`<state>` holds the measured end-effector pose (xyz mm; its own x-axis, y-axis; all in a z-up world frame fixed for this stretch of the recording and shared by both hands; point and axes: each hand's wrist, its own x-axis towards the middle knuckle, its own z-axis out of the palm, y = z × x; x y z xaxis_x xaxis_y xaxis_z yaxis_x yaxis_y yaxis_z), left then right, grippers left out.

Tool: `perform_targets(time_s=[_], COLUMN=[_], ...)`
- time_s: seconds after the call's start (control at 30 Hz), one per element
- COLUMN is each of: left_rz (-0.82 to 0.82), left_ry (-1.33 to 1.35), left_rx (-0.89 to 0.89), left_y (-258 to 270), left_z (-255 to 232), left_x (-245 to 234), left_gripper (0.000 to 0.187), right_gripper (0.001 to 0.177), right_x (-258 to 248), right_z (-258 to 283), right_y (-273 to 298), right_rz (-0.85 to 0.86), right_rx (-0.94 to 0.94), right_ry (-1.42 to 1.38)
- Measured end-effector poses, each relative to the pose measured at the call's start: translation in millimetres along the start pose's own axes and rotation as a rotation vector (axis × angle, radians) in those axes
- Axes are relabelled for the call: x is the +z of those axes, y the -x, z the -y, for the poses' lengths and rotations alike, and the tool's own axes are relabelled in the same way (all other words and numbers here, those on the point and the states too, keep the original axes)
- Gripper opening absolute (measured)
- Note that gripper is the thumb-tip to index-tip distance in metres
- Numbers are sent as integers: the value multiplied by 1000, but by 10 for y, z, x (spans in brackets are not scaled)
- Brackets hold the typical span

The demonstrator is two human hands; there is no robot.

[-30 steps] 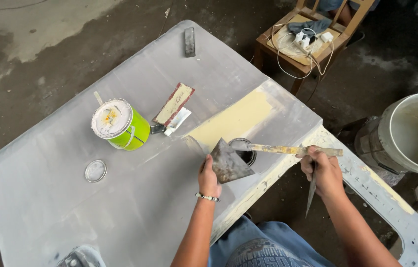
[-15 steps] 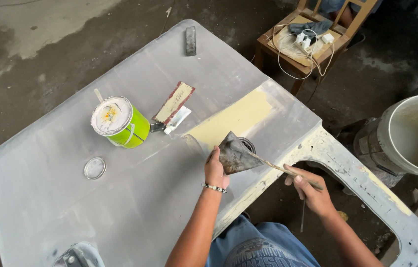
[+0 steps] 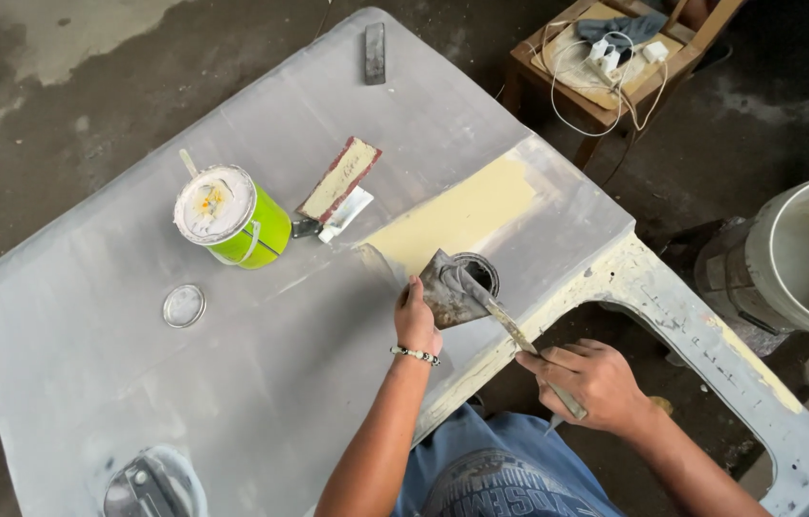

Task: The person applies a grey body filler to a white car door panel using a metal spreader. They scoop the filler from a can and spread it over a specific area around a handle recess, smoothing the surface with the tool.

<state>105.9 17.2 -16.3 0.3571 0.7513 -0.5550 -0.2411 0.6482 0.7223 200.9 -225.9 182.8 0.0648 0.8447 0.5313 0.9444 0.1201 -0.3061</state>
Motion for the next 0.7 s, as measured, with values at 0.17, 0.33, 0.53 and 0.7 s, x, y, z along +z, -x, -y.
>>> perform_targets(time_s=[0.17,0.33,0.53,0.7], left_rz=[7,33,13,-89], left_ry=[-107,-139,-130,-104], left_rx=[28,67,42,-37], left_y=[0,-88,55,-75], left_z=[-12,49,-137,-57], left_x=[-12,-65,42,-28], left_gripper=[55,58,69,84], right_gripper=[32,30,12,30], right_x=[201,83,-166,-458], right_z=[-318,-441,-464,-422], right_y=[351,376,208,141], right_rz=[53,-32,-170,-254], right_rx=[64,175,-81,391], right_ry=[-79,-270,-231,-562])
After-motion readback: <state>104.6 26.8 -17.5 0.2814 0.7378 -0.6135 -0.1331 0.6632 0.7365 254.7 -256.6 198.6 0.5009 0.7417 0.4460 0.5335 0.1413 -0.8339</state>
